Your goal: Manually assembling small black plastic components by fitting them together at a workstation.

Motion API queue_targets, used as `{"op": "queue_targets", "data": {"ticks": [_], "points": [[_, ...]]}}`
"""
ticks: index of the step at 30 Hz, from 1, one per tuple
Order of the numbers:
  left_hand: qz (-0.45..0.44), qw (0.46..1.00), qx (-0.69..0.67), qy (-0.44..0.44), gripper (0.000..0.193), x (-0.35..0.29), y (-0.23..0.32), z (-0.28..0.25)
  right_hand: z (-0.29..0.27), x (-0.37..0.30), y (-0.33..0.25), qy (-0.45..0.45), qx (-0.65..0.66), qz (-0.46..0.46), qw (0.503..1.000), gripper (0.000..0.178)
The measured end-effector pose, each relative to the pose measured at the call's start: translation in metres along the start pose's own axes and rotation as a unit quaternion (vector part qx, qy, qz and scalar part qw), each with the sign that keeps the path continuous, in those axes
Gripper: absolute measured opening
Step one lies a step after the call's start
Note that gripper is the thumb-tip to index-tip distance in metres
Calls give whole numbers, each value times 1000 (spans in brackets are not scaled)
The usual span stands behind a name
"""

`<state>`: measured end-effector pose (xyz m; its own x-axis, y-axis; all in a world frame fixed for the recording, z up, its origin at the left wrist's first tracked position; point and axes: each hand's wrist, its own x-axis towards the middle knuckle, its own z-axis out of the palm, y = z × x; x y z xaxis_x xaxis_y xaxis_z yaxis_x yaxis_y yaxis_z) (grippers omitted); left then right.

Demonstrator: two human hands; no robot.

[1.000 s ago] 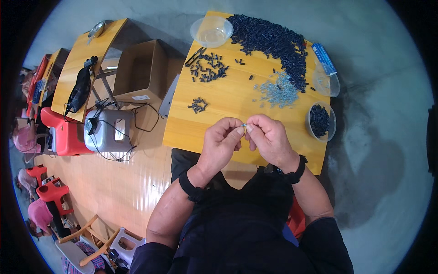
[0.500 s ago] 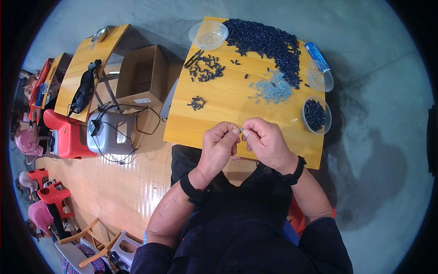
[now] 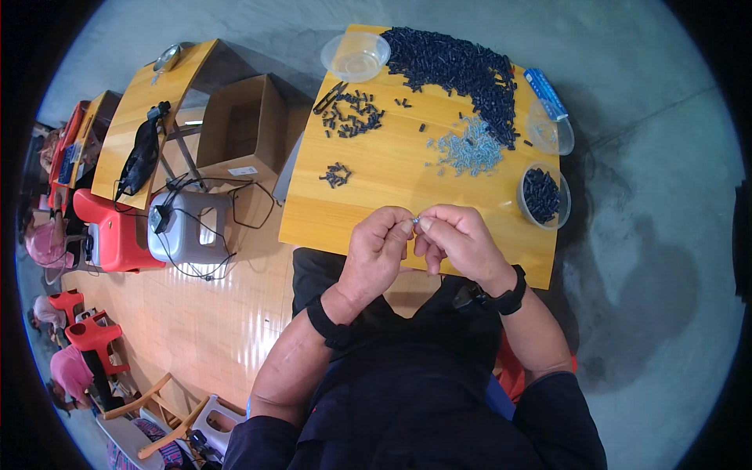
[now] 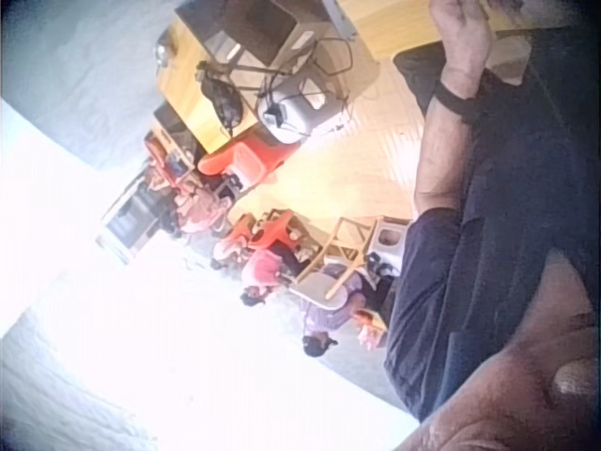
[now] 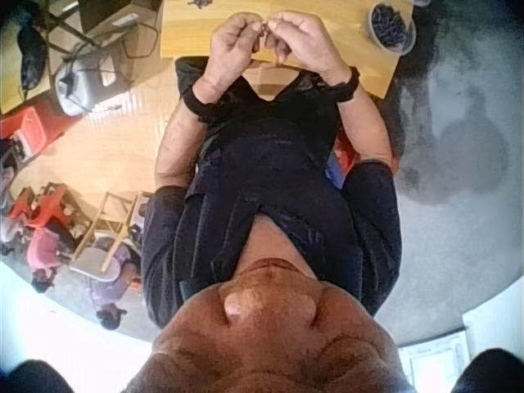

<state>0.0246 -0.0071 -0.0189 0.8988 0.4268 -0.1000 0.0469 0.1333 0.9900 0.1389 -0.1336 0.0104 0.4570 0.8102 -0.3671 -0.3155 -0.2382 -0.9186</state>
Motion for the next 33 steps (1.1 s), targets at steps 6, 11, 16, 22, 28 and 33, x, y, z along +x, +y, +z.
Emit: {"op": "queue_targets", "data": {"ticks": [6,11,16,22,28,33], "points": [[68,993,89,-43,9,5,-3,-8,-9,3,-5,-21,57,72,996,27],[106,980,158,-63,9,10,-2,-12,-9,6,-8,-27,-3,75,997,27],[90,981,161,-56,8,13,-1,-13,-12,10,-6,-34,53,112,992,25],[97,979,171,-54,7,16,-3,-13,-18,12,-7,-60,102,138,983,23],[106,977,176,-51,7,18,-4,-13,-21,14,-3,-67,88,125,986,22],[94,980,163,-66,7,20,-1,-16,-18,16,0,-53,49,106,992,20]]}}
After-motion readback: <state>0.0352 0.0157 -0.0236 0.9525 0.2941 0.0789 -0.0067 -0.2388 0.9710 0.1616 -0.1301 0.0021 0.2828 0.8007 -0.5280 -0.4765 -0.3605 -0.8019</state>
